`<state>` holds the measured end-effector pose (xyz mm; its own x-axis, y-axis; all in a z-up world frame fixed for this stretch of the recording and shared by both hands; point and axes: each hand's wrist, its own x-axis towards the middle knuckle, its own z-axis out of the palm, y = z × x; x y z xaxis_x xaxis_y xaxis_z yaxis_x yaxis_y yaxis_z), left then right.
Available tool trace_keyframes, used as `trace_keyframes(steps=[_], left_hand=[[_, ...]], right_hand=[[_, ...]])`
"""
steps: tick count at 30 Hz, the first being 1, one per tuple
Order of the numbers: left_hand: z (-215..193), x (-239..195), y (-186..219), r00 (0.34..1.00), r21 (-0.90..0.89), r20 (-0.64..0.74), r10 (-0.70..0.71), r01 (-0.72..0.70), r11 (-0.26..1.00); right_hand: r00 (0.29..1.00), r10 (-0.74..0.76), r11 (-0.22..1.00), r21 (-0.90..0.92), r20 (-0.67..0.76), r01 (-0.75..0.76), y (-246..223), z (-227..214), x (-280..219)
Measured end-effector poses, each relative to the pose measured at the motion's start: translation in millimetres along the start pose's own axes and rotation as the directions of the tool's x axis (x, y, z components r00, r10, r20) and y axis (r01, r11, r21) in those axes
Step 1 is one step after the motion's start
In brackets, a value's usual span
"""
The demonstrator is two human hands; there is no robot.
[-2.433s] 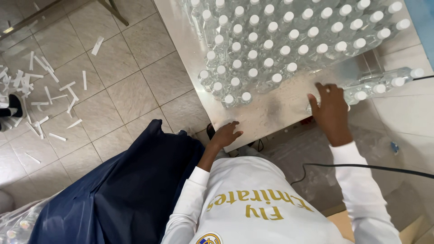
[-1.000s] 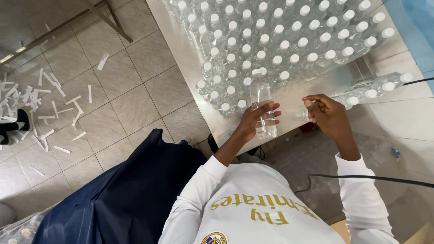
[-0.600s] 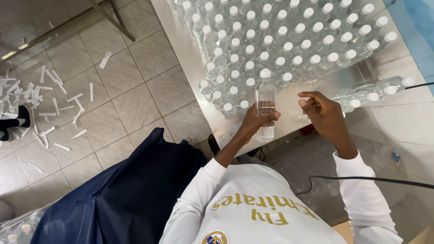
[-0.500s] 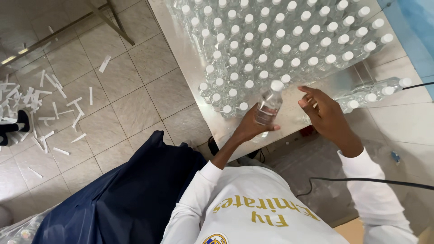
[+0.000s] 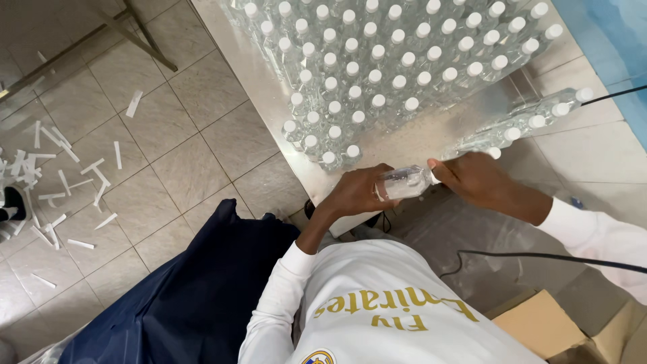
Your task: The person repeatedly picks up clear plastic bottles from a table, screws on white caps, and places the capped bottles back onto the table among many others.
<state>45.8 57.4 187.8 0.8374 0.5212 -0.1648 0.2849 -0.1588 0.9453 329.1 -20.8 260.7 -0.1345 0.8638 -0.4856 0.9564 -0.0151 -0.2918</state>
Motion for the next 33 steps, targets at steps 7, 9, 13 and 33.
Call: trace_keyframes(steps=[7,9,13,33], left_hand=[[-3,6,-40,0.988,0.003,0.151,0.02,-0.021,1.0],[-10,4,-34,0.943,-0.067,0.327,0.052,-0.032,0.997],[-18,7,-26,0.874,-0.08,0.486,0.007,0.037,0.996],[40,25,-49,0.29,-0.663,0.669,0.685,0.65,0.372]], right_hand=[[0.942,-0.181,0.982,-0.096,-0.282,0.16,22,31,-9],[0.77,-0.627,0.676,-0.576,-0.122,0.459,44,41,-4],[0.749,-0.651,0.733,-0.358,-0.123,0.579,47,68,-3],[0.147,-0.862,0.45,-0.601,-0.485,0.661,-23,15,-1]])
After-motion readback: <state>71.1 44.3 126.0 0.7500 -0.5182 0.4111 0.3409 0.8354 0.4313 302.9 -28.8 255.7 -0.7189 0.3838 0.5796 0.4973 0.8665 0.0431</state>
